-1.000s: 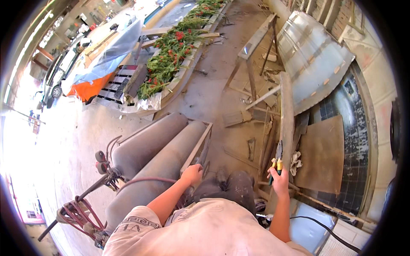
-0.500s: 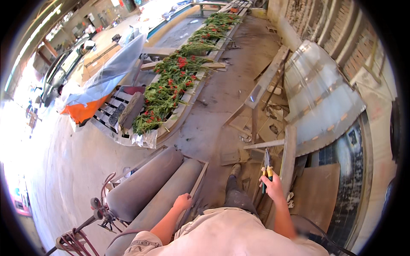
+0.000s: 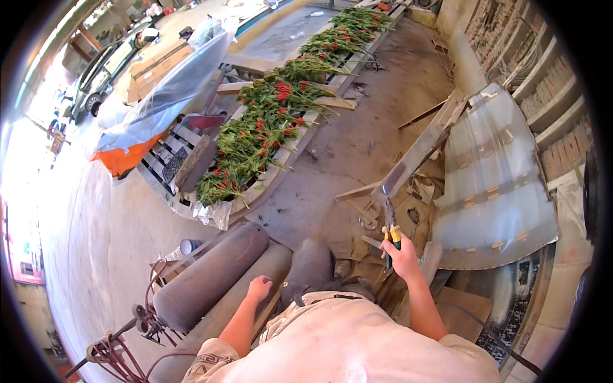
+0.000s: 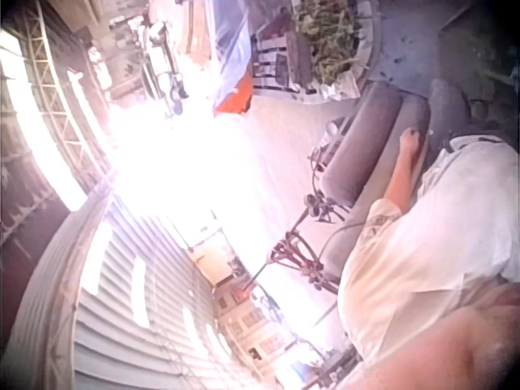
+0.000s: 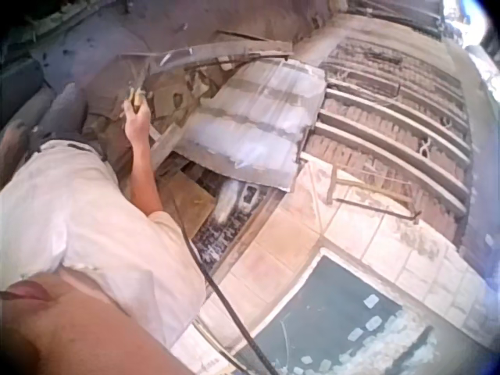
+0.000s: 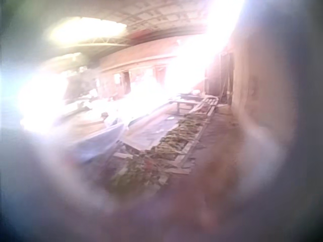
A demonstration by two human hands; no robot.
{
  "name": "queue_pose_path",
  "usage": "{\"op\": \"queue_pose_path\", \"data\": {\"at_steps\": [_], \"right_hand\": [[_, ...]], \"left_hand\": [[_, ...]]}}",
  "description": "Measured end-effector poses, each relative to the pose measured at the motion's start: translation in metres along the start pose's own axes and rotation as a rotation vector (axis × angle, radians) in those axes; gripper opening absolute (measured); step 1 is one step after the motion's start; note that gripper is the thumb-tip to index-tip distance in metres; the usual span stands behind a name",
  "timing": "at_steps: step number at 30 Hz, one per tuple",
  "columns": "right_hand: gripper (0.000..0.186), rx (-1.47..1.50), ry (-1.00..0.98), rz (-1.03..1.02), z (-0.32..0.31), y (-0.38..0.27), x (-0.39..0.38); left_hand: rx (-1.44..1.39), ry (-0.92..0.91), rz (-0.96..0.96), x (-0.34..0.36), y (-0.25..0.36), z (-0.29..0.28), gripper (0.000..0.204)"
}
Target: The person sands a car door with sandpaper, then retrieves pliers from a shelf and uses them to pull a wire from the wheel arch of a black car.
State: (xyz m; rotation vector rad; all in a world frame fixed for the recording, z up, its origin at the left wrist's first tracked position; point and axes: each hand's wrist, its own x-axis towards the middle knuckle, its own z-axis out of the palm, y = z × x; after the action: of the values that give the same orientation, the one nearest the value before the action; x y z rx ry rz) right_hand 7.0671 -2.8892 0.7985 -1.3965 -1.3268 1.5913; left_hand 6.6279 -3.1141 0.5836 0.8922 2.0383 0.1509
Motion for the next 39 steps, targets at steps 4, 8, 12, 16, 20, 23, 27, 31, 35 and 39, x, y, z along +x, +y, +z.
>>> {"op": "queue_pose_path", "data": {"at_steps": [4, 8, 12, 16, 20, 23, 27, 31, 35, 39], "right_hand": [[0.028, -0.002, 0.0, -0.007, 0.003, -0.02, 0.052], [0.027, -0.067, 0.036, 0.032, 0.004, -0.035, 0.106], [0.03, -0.014, 0.175, 0.06, -0.003, -0.028, 0.17], [0.031, -0.005, 0.308, 0.127, 0.011, -0.056, 0.241], [0.028, -0.002, 0.361, 0.164, 0.032, -0.088, 0.311], [0.026, 0.026, 0.374, 0.141, 0.045, -0.109, 0.35], [0.026, 0.018, 0.403, 0.149, 0.054, -0.137, 0.396], [0.025, 0.051, 0.416, 0.116, 0.049, -0.15, 0.431], [0.025, 0.089, 0.424, 0.114, 0.039, -0.165, 0.462], [0.028, 0.13, 0.454, 0.139, 0.014, -0.162, 0.485]], "left_hand": [[0.154, -0.063, -0.07, 0.034, -0.001, -0.006, 0.031], [0.3, -0.234, -0.114, 0.086, -0.023, -0.003, 0.034], [0.487, -0.457, -0.057, 0.18, -0.005, -0.025, 0.038], [0.434, -0.522, 0.014, 0.302, 0.055, -0.084, 0.037], [-0.077, -0.247, -0.052, 0.424, 0.154, -0.166, 0.026], [-0.436, -0.187, 0.153, 0.459, 0.255, -0.228, 0.025], [-0.446, -0.141, 0.196, 0.491, 0.315, -0.274, 0.025], [-0.417, -0.198, 0.046, 0.517, 0.283, -0.265, 0.022], [-0.103, -0.448, -0.184, 0.514, 0.23, -0.258, 0.013], [-0.116, -0.504, -0.336, 0.554, 0.166, -0.251, 0.017]]}}
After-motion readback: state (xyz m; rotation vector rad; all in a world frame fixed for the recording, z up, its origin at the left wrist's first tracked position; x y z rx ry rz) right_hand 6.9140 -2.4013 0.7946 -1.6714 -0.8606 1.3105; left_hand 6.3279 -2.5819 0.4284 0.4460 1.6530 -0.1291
